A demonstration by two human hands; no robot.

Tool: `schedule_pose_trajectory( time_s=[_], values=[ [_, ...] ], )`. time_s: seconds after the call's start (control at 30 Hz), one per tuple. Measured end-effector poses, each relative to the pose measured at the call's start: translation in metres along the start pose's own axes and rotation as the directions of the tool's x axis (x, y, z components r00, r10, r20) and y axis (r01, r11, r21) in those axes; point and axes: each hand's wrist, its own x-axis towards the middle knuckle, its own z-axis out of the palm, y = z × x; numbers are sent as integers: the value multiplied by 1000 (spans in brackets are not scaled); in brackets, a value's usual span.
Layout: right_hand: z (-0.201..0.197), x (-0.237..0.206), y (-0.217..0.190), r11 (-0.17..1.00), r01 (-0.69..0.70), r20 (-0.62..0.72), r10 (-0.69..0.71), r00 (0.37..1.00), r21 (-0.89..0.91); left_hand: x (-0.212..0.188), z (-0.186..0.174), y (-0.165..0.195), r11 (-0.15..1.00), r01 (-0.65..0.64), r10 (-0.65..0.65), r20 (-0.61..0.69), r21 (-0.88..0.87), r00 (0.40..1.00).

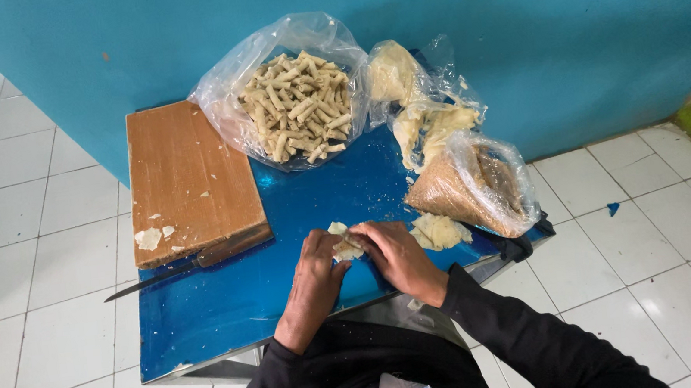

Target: The person tears pieces from a sheet of dough on a blue table, dips each piece into a cone-shaped bag of flour, and rolls and shapes the pieces by hand into short sticks, adding them to a pile of finished dough sticks in a plastic bag.

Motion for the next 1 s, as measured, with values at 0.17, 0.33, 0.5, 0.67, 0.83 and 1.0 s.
schedule_pose_trajectory(
  time_s=[0.17,0.33,0.5,0.67,0.83,1.0],
  values=[
    [-1,-5,11,995,85,103,-81,991,-41,0,-3,2,998,-60,61,-11,29,998],
    [0,7,17,999,40,97,-40,994,7,1,-7,7,994,-83,84,-13,69,996],
    [6,25,13,833,-511,227,466,855,214,7,-5,2,979,-137,147,-54,153,988],
    [11,27,13,997,-60,-6,60,998,58,22,0,-11,973,-128,139,-45,193,989],
    [14,19,14,998,51,26,-50,998,-44,24,0,-12,997,-41,45,-51,68,998],
    [7,11,16,977,194,75,-188,979,-87,19,-7,-3,989,-116,118,-15,87,993]
  ],
)
